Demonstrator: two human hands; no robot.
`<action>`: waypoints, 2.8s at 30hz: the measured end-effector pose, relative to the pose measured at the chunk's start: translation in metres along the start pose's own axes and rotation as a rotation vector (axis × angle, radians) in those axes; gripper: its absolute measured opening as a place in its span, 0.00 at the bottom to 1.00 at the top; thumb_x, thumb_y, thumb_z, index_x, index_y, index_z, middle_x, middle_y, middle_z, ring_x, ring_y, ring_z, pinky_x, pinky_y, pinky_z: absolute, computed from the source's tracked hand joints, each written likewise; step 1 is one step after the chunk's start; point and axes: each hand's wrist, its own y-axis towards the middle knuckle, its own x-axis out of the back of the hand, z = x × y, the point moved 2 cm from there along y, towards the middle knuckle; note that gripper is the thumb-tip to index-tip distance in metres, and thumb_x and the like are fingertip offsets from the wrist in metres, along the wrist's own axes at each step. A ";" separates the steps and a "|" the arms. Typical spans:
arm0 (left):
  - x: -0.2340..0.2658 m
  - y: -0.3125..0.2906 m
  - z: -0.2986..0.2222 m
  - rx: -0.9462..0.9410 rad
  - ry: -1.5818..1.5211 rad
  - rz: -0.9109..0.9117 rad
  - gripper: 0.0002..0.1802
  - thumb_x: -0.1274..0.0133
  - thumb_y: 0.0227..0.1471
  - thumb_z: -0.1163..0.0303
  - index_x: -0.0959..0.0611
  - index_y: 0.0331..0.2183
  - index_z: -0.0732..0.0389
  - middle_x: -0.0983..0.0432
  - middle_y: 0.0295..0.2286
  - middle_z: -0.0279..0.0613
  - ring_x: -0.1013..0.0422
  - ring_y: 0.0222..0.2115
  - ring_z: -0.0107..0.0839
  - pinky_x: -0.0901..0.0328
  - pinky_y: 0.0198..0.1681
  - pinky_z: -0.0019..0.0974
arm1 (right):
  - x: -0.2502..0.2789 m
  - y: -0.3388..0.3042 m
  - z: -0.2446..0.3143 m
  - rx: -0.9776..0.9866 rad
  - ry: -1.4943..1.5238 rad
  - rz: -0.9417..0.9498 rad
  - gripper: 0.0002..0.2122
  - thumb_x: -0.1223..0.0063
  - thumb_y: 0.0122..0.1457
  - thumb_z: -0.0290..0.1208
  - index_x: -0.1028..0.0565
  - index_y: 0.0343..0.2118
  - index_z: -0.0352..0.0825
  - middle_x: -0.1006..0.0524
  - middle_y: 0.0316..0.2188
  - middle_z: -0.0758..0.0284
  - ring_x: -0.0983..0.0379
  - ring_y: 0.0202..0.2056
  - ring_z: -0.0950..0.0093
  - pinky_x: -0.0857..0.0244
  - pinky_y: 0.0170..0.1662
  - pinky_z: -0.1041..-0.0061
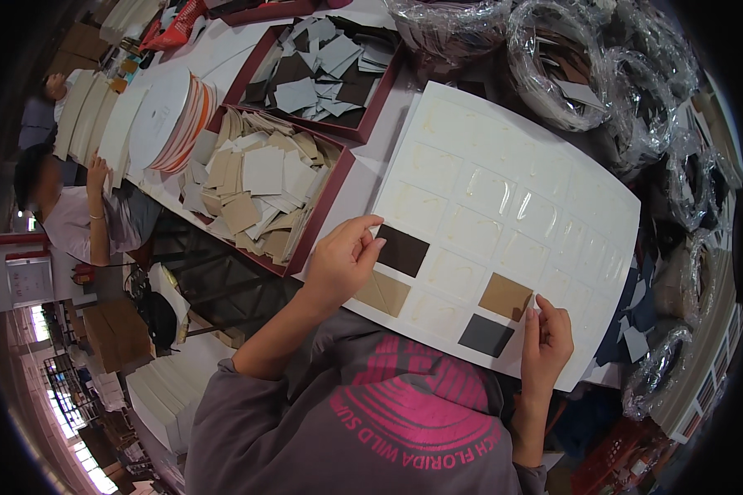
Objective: Placing fabric or leather material samples onto a sample sheet in a factory setting.
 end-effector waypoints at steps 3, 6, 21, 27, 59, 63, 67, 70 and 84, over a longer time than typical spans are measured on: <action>0.003 0.000 -0.003 -0.023 0.085 0.011 0.16 0.44 0.43 0.79 0.24 0.39 0.66 0.32 0.22 0.35 0.41 0.17 0.23 0.44 0.21 0.26 | 0.000 0.000 0.000 0.001 0.001 0.000 0.08 0.48 0.54 0.21 0.25 0.38 0.28 0.35 0.21 0.69 0.42 0.20 0.83 0.48 0.22 0.84; 0.007 0.002 -0.005 -0.218 0.261 -0.051 0.17 0.42 0.41 0.76 0.24 0.38 0.64 0.29 0.27 0.40 0.33 0.25 0.32 0.39 0.27 0.31 | 0.001 0.001 0.001 0.003 0.007 0.003 0.08 0.48 0.55 0.21 0.25 0.37 0.28 0.34 0.22 0.69 0.42 0.20 0.83 0.48 0.21 0.84; 0.019 0.078 -0.052 -0.419 0.557 0.717 0.17 0.44 0.45 0.58 0.20 0.34 0.61 0.25 0.34 0.47 0.29 0.37 0.40 0.39 0.45 0.44 | 0.004 0.011 0.006 0.027 0.083 -0.021 0.07 0.47 0.54 0.21 0.25 0.36 0.29 0.34 0.21 0.70 0.38 0.21 0.83 0.46 0.22 0.85; 0.003 0.311 -0.087 -0.706 0.192 -0.247 0.12 0.48 0.50 0.64 0.19 0.33 0.61 0.23 0.30 0.44 0.26 0.30 0.38 0.34 0.35 0.34 | 0.021 0.008 0.009 0.085 0.055 -0.034 0.09 0.45 0.52 0.21 0.25 0.37 0.30 0.30 0.24 0.65 0.32 0.21 0.78 0.38 0.21 0.82; -0.015 0.364 -0.085 -0.799 0.674 -0.377 0.08 0.49 0.49 0.65 0.22 0.33 0.56 0.27 0.29 0.41 0.28 0.31 0.40 0.35 0.32 0.38 | 0.213 0.380 -0.193 -0.190 -0.509 -0.529 0.22 0.47 0.50 0.50 0.24 0.39 0.34 0.23 0.36 0.54 0.26 0.40 0.61 0.36 0.44 0.66; -0.009 0.334 -0.101 -0.765 0.474 -0.422 0.08 0.49 0.52 0.68 0.23 0.34 0.61 0.22 0.23 0.44 0.25 0.24 0.37 0.36 0.25 0.41 | 0.205 0.403 -0.212 -0.216 -0.538 -0.615 0.26 0.40 0.44 0.49 0.25 0.43 0.36 0.23 0.39 0.60 0.27 0.43 0.65 0.37 0.47 0.69; 0.009 0.302 -0.096 -0.448 -0.196 -0.229 0.08 0.48 0.50 0.68 0.21 0.32 0.62 0.24 0.26 0.41 0.28 0.25 0.32 0.35 0.28 0.33 | 0.213 0.389 -0.200 -0.127 -0.607 -0.709 0.23 0.42 0.46 0.42 0.26 0.45 0.36 0.22 0.38 0.62 0.26 0.41 0.66 0.36 0.46 0.71; 0.010 0.239 -0.094 -0.498 -0.469 -0.097 0.08 0.48 0.53 0.72 0.23 0.34 0.66 0.26 0.30 0.32 0.32 0.29 0.16 0.37 0.32 0.22 | 0.257 0.339 -0.207 -0.003 -0.584 -0.730 0.21 0.45 0.51 0.39 0.27 0.47 0.36 0.22 0.35 0.63 0.25 0.37 0.67 0.36 0.43 0.69; 0.008 0.022 -0.029 -0.065 -0.750 0.366 0.07 0.52 0.47 0.83 0.22 0.31 0.64 0.31 0.31 0.39 0.35 0.34 0.27 0.41 0.38 0.27 | 0.031 0.049 -0.003 -0.103 0.504 0.059 0.04 0.45 0.51 0.18 0.25 0.31 0.27 0.26 0.22 0.67 0.31 0.22 0.84 0.39 0.23 0.86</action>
